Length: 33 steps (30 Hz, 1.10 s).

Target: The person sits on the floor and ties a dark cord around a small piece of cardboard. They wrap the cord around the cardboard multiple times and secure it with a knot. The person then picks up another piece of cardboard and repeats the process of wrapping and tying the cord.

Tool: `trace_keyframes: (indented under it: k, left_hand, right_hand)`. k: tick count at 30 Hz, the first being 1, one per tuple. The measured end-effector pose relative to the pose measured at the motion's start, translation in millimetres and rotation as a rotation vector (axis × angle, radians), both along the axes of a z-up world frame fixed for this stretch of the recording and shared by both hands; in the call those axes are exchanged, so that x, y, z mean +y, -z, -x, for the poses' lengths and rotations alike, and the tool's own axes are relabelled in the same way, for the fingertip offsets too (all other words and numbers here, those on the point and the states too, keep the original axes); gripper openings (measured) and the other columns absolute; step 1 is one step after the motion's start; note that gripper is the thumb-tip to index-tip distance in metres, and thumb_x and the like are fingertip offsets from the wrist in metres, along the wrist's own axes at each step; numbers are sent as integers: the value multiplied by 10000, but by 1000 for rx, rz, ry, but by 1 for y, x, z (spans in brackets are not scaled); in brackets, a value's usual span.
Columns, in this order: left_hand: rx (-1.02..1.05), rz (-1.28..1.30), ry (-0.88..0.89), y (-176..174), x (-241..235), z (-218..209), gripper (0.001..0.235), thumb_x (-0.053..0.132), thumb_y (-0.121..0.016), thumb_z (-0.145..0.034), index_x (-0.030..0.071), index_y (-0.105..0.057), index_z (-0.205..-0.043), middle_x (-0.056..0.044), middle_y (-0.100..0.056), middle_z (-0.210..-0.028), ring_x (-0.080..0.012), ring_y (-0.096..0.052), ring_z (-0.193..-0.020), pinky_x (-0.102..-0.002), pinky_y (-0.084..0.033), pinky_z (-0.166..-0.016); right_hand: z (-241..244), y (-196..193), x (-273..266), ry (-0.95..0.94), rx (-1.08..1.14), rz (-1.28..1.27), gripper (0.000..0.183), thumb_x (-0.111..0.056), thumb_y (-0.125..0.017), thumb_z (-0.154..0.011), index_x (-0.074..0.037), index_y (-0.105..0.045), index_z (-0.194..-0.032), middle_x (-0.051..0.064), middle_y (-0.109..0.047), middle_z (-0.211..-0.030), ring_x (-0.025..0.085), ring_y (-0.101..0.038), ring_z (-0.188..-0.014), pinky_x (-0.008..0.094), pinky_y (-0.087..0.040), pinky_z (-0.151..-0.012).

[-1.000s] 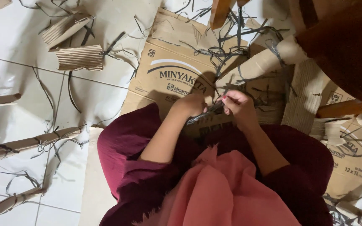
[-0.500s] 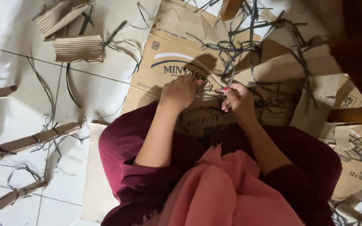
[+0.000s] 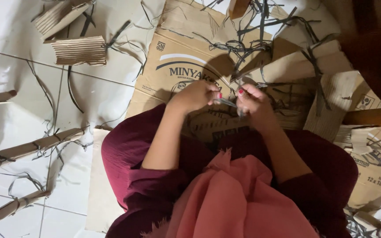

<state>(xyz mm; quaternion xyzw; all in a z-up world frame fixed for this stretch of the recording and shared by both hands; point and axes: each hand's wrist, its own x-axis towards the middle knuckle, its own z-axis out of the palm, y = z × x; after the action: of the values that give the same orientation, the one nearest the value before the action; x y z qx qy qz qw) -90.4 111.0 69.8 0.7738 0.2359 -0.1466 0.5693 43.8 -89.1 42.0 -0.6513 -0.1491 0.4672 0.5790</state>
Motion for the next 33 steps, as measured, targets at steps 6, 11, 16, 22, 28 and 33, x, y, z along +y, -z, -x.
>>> trace_keyframes:
  k: [6,11,16,22,28,33]
  left_hand:
    - [40,-89,-91,-6,8,1,231,325,-614,-1016,185,-780,-1094,-48,-757,-814,-286,-722,-884,-458,-533,-872]
    - [19,-122,-64,17,5,-5,185,295,-646,-993,196,-783,-1068,-58,-777,-856,-324,-730,-954,-474,-548,-902]
    - [25,-156,30,38,-23,-14,212,144,-637,-973,121,-764,-1141,-138,-787,-898,-384,-725,-1019,-489,-550,-952]
    - [37,-304,137,48,-38,-18,249,101,-629,-959,79,-746,-1178,-183,-778,-934,-404,-723,-1030,-507,-558,-960]
    - [43,-325,157,61,-51,-23,344,179,-637,-959,94,-698,-1287,-239,-720,-1181,-445,-670,-1136,-529,-544,-988]
    - [180,-417,220,55,-54,-15,342,294,-608,-995,154,-705,-1292,-178,-719,-1206,-387,-668,-1164,-489,-555,-974]
  right_hand:
    - [-22,-66,-14,-388,-401,404,521,-488,-823,-803,-96,-792,-1145,228,-766,-982,311,-671,-908,424,-499,-856]
    - [-39,-82,-38,-601,-613,614,383,-412,-667,-931,-72,-774,-1073,242,-733,-947,360,-657,-947,457,-510,-879]
    - [-52,-77,-82,-869,-875,867,285,-247,-579,-924,-51,-760,-1023,172,-751,-914,336,-705,-904,419,-544,-843]
    - [-76,-57,-104,-594,-762,606,431,7,-579,-772,-9,-766,-1160,296,-689,-1227,513,-585,-1240,572,-422,-1112]
    - [-113,11,-121,-120,-909,584,217,-283,-674,-976,-99,-728,-1077,167,-707,-1003,408,-689,-964,504,-540,-754]
    - [-130,22,-125,21,-1004,653,153,-314,-590,-1014,-290,-728,-951,-16,-706,-954,227,-691,-863,389,-533,-686]
